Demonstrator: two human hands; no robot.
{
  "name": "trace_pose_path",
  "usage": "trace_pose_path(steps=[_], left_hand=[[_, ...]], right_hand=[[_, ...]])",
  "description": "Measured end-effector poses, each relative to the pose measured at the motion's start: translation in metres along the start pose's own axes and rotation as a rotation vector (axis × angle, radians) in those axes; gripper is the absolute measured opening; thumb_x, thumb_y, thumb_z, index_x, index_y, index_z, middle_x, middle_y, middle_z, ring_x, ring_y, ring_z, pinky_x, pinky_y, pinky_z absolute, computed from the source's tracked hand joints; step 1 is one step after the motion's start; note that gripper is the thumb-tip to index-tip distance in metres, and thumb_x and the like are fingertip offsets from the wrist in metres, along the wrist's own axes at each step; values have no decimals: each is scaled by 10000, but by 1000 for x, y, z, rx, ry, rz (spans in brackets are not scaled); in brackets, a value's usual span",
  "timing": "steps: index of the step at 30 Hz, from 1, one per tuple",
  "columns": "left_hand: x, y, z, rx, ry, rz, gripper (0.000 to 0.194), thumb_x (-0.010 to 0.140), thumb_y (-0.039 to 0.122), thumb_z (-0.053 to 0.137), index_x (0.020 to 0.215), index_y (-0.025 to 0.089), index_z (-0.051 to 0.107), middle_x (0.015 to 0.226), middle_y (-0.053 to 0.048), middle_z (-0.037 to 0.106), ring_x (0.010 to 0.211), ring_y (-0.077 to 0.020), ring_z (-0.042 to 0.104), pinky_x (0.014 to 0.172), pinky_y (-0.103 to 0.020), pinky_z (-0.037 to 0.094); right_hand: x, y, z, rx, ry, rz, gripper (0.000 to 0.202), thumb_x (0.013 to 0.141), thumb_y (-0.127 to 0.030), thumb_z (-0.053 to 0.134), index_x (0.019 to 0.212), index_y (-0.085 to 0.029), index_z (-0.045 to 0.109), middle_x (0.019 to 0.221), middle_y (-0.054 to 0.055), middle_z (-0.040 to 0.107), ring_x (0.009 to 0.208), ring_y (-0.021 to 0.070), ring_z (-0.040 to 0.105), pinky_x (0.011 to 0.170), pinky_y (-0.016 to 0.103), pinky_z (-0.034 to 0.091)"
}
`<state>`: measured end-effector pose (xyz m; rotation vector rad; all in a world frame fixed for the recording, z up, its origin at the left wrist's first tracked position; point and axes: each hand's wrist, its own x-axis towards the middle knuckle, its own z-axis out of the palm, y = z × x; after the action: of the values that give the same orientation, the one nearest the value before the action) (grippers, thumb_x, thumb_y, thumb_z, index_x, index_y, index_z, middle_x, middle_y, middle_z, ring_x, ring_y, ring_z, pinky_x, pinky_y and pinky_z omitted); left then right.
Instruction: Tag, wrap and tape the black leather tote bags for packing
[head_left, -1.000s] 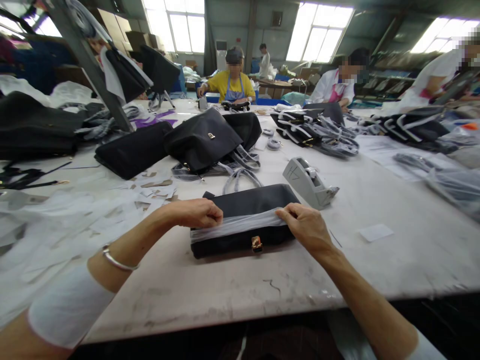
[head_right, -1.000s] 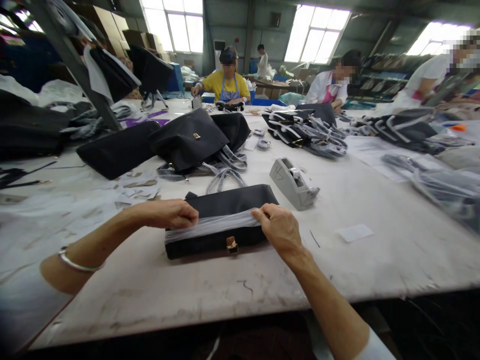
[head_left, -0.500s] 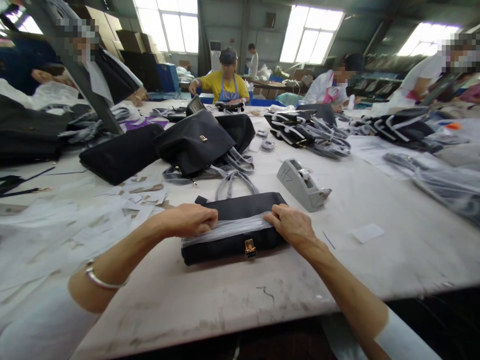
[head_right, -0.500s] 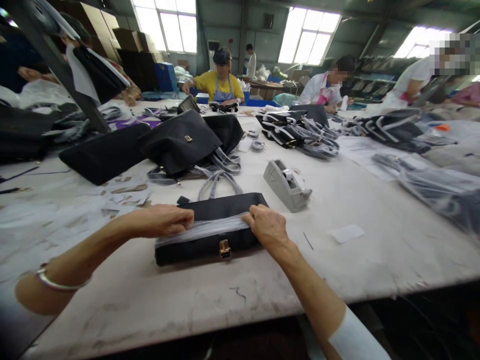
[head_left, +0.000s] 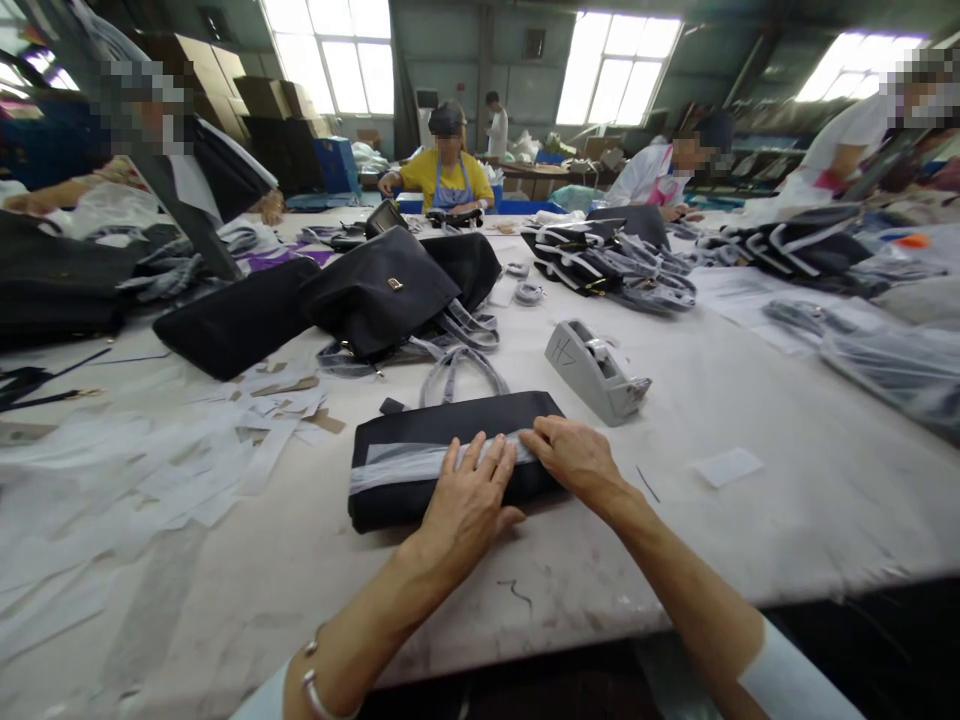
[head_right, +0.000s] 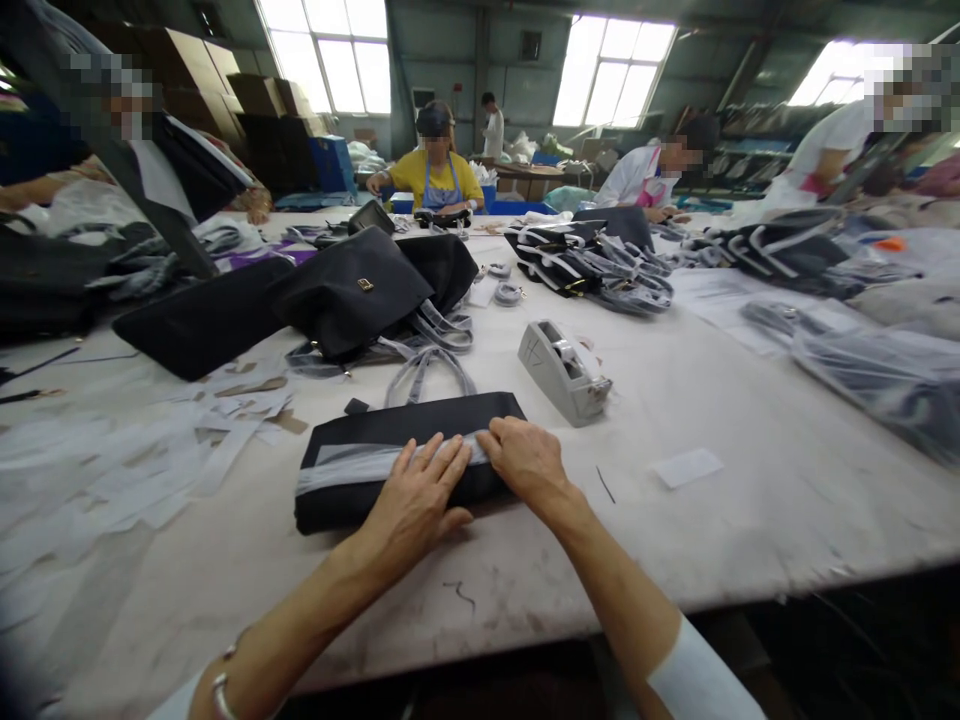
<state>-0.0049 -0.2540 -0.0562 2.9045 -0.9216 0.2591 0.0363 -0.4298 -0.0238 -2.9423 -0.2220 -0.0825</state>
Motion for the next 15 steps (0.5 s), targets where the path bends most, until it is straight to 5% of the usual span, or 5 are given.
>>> trace_pose_path(steps=[5, 8, 11, 13, 15], left_hand=[[-6, 2, 4, 22, 38, -32, 729, 852, 537, 614, 1467, 222, 381, 1494, -158, 407, 1380, -372, 362, 1100, -634, 312], [-6, 2, 5, 5, 41, -29, 741, 849, 545, 615, 1470, 220, 373, 1502, -141, 401, 1386, -367, 354, 1105, -634, 308], [-6, 3, 7, 2, 35, -27, 749, 838, 536, 635, 1468, 223, 377, 1508, -134, 393, 1392, -375, 340, 1107, -643, 298], [-6, 3, 7, 11, 36, -29, 752, 829, 536, 645, 1465, 231, 383, 1505, -135, 398, 1393, -379, 339, 1107, -645, 295], [-6, 3, 7, 19, 37, -32, 766, 821, 542, 652, 1468, 237, 379, 1503, -136, 400, 1391, -381, 342, 1106, -645, 296]], right_hand=[[7, 33, -8, 91, 42, 187, 345, 896, -363, 576, 585, -216, 545, 595, -3, 573, 593, 166, 517, 547, 287, 254], [-2, 44, -17, 242, 260, 269, 371, 879, -443, 582, 588, -219, 528, 578, -6, 540, 557, 166, 486, 550, 287, 308], [-17, 26, -17, 323, 434, -50, 293, 918, -412, 554, 699, -218, 578, 717, 27, 607, 699, 188, 551, 701, 298, 396], [-20, 10, -12, 232, 365, -281, 189, 936, -302, 540, 793, -217, 630, 829, 48, 645, 848, 209, 570, 836, 324, 382], [-17, 7, -6, 104, 299, -326, 148, 920, -214, 534, 847, -221, 663, 880, 52, 661, 920, 226, 564, 884, 352, 354]])
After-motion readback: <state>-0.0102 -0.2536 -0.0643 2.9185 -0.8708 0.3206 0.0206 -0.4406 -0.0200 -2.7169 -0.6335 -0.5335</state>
